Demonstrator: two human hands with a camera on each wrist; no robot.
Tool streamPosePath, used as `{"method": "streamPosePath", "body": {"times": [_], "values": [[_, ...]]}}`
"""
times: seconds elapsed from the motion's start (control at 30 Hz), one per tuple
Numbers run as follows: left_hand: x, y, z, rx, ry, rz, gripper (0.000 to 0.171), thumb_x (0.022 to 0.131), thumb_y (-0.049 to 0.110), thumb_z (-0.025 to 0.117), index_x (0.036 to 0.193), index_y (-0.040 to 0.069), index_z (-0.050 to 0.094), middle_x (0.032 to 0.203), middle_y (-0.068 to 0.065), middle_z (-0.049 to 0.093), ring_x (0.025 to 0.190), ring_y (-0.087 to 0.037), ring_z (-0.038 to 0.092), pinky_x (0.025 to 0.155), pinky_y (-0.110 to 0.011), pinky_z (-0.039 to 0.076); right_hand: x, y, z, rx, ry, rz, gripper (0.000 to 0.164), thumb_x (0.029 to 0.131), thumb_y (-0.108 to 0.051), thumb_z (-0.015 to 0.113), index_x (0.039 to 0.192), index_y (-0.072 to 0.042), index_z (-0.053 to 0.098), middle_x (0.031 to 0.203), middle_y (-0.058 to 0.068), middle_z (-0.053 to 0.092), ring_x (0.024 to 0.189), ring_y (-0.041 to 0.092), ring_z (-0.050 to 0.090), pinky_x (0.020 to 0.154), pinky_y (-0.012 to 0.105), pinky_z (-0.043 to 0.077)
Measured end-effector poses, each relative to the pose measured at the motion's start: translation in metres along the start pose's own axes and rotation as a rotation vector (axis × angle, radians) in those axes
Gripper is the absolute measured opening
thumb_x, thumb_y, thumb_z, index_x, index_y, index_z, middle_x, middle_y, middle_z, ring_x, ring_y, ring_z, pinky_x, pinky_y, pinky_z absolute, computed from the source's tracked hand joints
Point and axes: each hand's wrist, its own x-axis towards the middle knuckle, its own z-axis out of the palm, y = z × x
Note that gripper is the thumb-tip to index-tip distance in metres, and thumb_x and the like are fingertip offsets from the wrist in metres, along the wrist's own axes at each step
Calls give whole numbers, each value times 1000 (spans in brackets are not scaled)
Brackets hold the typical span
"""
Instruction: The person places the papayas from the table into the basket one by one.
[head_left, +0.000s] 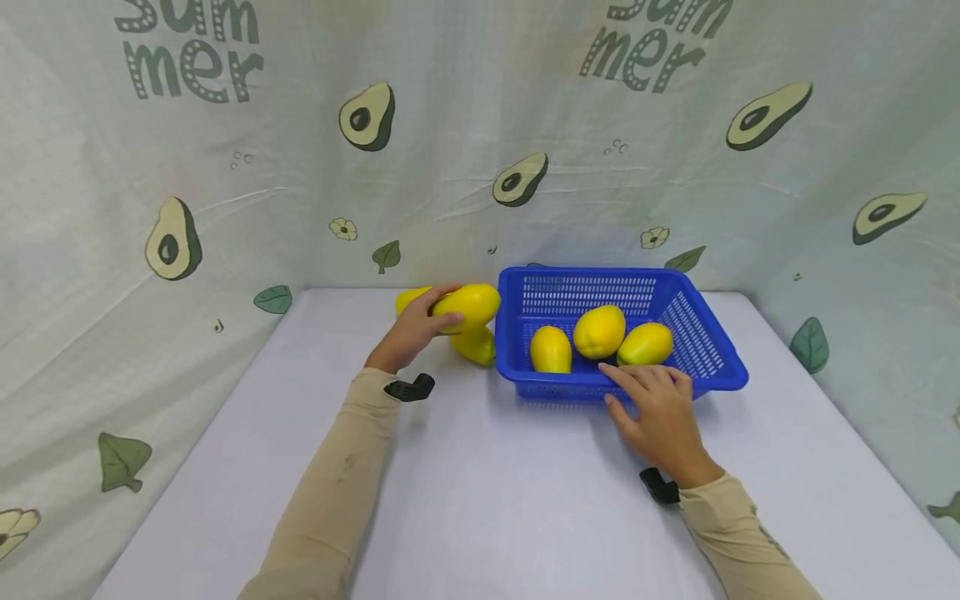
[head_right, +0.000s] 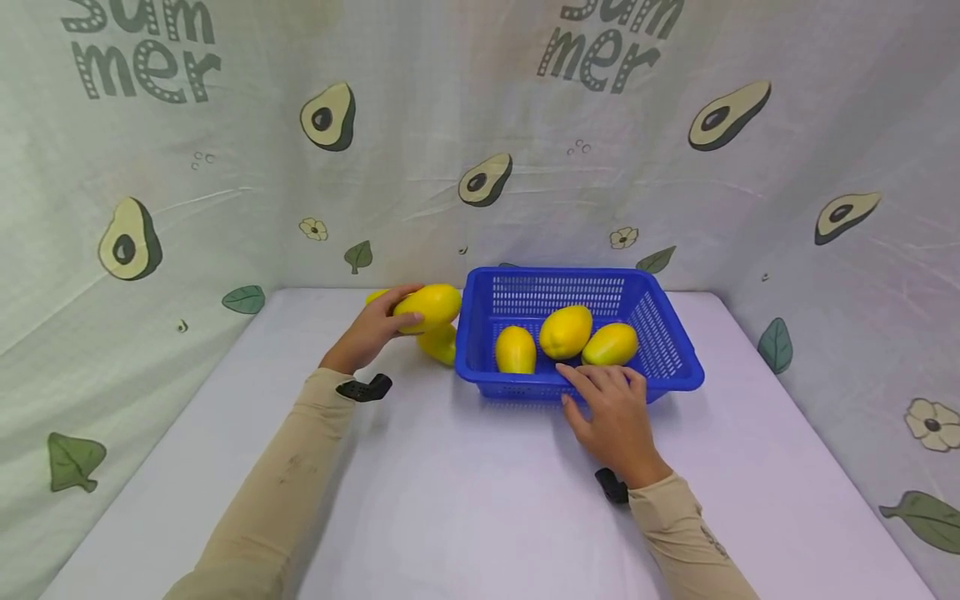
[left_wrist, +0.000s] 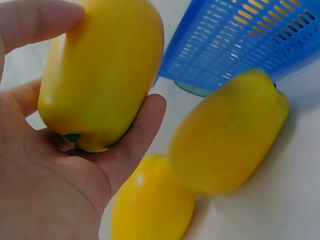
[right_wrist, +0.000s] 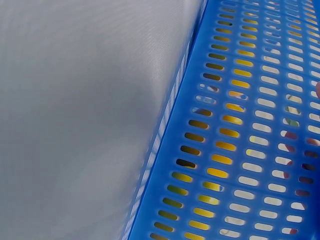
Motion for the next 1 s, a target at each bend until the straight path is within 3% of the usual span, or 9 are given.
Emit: {"method": "streamPosePath", "body": {"times": [0.2,0.43,0.7,0.9,1.0], "values": [[9,13,5,34,-10,44,61,94,31,71,149,25,47,143,-2,50,120,-25,53,105,-42,44,6,4,0,-4,11,-13,44,88,-25,66,130,-14,68,110,11,68,104,35,56,93,58,30],[14,23,12,52,14,45,62,92,41,73,148,31,49,142,3,51,119,-22,53,104,-40,44,5,2,-1,14,14,-9,43,86,-23,70,128,-14,69,110,12,68,103,36,56,92,58,30],[19,35,20,20,-7,44,60,93,38,72,148,28,49,139,2,52,116,-20,57,100,-35,48,3,2,-4,6,17,3,43,85,-21,72,127,-13,69,110,12,68,103,36,56,92,58,30],[23,43,25,-43,-48,66,60,95,32,71,149,22,48,138,-4,53,113,-25,61,97,-44,52,2,0,-2,5,-4,8,45,86,-22,72,130,-15,68,111,11,68,105,35,56,93,59,30],[24,47,28,-1,-60,67,60,95,35,70,149,22,48,138,-4,52,113,-25,60,99,-46,50,0,-1,-1,-2,-17,16,45,87,-24,69,130,-16,68,111,10,68,105,35,56,94,59,30]]}}
